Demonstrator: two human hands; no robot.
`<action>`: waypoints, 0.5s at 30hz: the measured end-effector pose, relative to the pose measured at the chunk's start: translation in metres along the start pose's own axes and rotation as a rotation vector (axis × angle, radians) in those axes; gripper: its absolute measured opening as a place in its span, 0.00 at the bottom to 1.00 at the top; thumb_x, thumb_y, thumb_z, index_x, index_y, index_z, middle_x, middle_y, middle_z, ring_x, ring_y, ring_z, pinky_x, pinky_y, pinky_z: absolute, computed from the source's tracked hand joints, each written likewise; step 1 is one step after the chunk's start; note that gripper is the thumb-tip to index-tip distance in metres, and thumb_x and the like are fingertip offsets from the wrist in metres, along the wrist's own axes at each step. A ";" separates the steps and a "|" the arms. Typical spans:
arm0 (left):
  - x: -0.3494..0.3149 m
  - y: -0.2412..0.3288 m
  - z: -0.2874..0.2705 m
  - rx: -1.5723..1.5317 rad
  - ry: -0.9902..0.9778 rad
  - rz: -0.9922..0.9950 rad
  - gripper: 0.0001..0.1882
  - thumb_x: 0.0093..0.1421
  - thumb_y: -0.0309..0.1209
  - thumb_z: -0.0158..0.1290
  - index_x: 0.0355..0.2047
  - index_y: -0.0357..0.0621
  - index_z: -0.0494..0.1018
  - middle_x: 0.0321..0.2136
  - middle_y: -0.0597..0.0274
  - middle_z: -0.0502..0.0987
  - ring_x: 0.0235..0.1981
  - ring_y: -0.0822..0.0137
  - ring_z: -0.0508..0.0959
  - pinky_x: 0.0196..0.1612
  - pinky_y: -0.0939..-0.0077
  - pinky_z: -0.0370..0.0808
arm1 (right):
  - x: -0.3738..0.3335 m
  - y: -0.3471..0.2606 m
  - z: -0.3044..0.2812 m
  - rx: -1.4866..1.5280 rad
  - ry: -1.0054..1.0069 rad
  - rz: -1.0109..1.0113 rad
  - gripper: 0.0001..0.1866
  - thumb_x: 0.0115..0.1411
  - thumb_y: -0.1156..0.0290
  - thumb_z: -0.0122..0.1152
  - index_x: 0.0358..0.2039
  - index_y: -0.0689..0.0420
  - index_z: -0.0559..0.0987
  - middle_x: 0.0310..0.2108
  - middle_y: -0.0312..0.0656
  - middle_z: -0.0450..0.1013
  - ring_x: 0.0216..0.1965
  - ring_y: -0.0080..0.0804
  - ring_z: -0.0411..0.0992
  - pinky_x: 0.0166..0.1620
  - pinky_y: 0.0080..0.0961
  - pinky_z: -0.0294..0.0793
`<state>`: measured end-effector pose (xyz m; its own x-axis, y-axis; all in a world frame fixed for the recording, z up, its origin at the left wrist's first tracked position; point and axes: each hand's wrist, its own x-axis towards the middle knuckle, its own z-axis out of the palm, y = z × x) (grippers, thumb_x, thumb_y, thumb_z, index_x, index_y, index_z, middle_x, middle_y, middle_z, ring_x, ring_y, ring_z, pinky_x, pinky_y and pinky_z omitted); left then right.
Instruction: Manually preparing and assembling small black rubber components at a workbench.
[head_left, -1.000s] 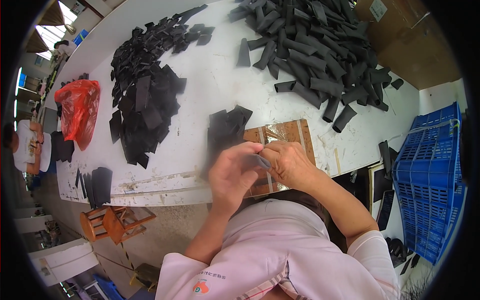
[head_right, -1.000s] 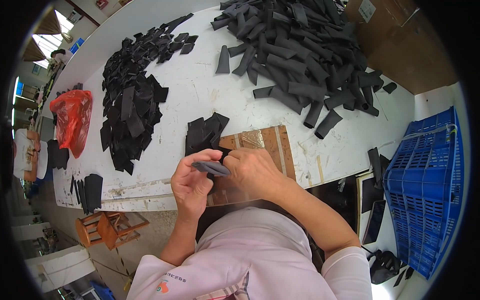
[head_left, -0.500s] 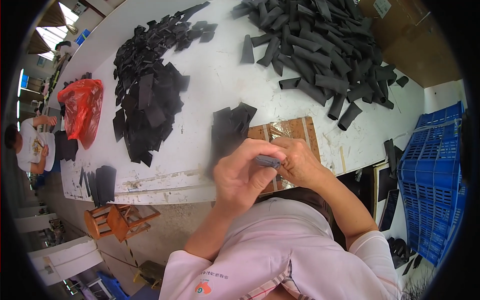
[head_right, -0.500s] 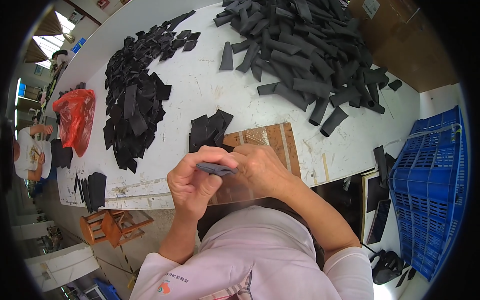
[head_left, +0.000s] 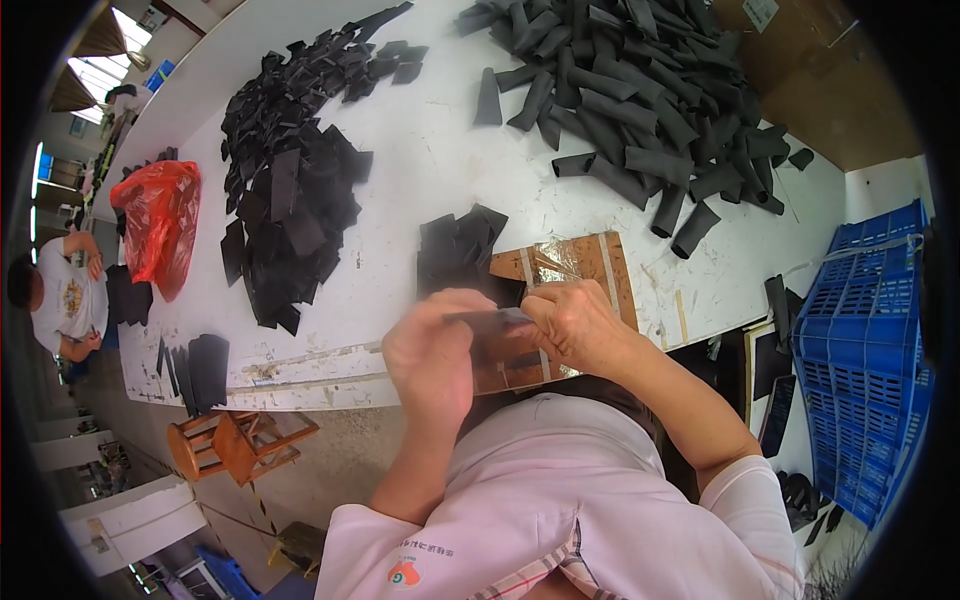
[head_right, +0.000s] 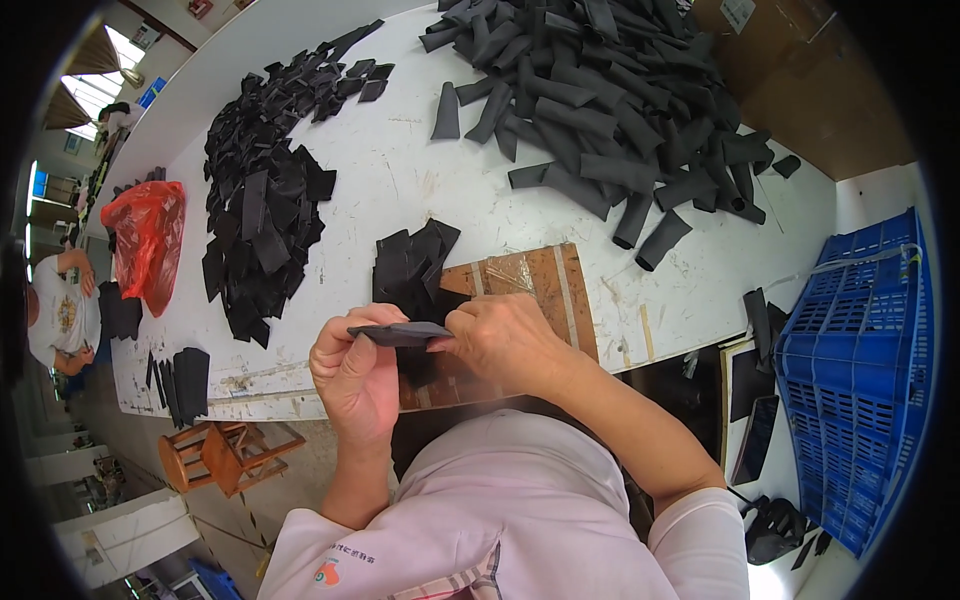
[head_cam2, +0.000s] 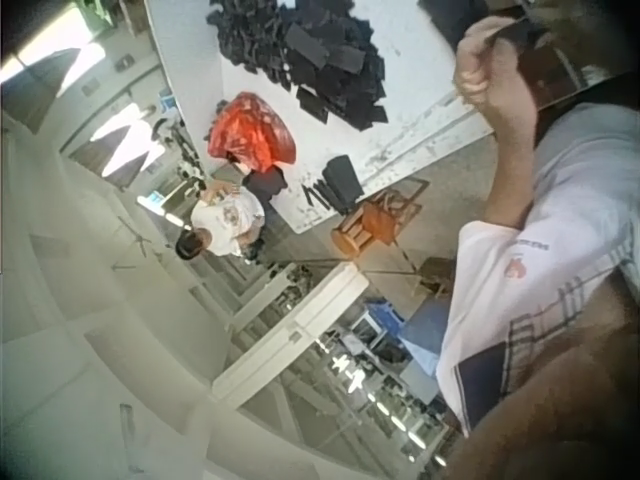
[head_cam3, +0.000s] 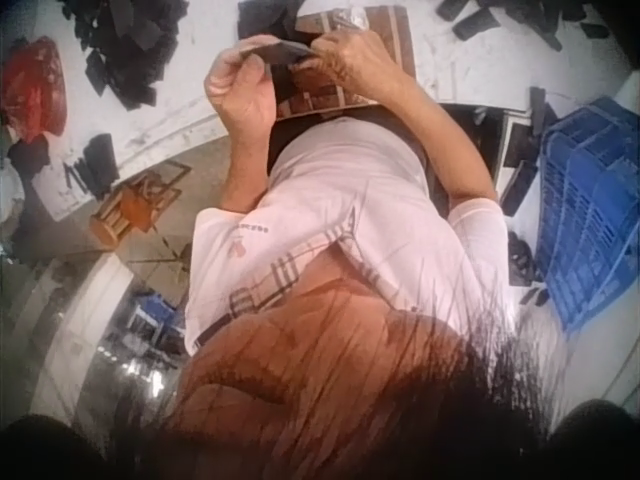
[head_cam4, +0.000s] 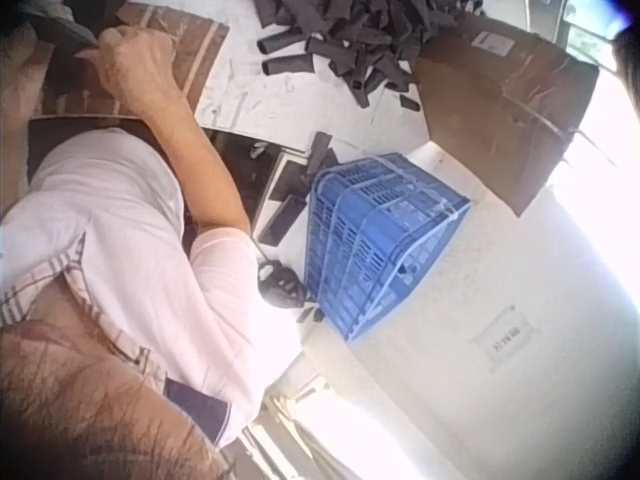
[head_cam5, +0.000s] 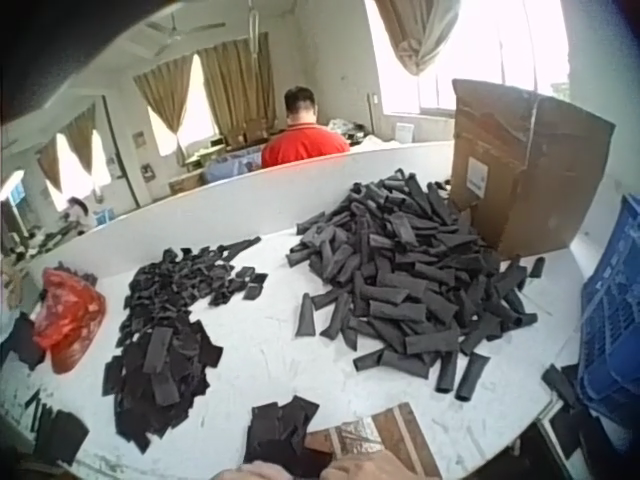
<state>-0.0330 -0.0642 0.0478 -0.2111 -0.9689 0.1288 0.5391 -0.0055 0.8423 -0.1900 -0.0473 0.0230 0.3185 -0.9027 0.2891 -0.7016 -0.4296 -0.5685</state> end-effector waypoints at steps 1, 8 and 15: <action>0.003 0.002 0.001 0.061 0.032 0.028 0.07 0.52 0.28 0.53 0.26 0.35 0.70 0.27 0.54 0.73 0.30 0.65 0.70 0.37 0.73 0.67 | 0.000 0.000 -0.001 0.002 -0.003 0.013 0.17 0.49 0.59 0.57 0.13 0.57 0.67 0.14 0.40 0.66 0.19 0.38 0.67 0.18 0.32 0.62; 0.015 0.014 -0.009 0.414 -0.166 0.229 0.07 0.53 0.27 0.51 0.28 0.33 0.71 0.25 0.59 0.73 0.27 0.71 0.70 0.29 0.83 0.64 | 0.005 -0.015 -0.022 0.010 0.117 -0.044 0.16 0.47 0.61 0.59 0.13 0.58 0.68 0.13 0.40 0.64 0.17 0.37 0.66 0.17 0.31 0.62; 0.024 -0.002 -0.021 0.530 0.157 -0.029 0.05 0.54 0.24 0.48 0.29 0.33 0.71 0.27 0.60 0.75 0.28 0.75 0.72 0.35 0.83 0.68 | 0.018 -0.017 -0.049 0.567 0.003 0.069 0.17 0.52 0.62 0.57 0.14 0.60 0.70 0.11 0.38 0.66 0.15 0.30 0.68 0.17 0.26 0.64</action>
<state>-0.0223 -0.0926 0.0383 -0.0742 -0.9957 0.0559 0.0416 0.0529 0.9977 -0.2036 -0.0555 0.0758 0.2819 -0.9294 0.2382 -0.2690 -0.3149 -0.9102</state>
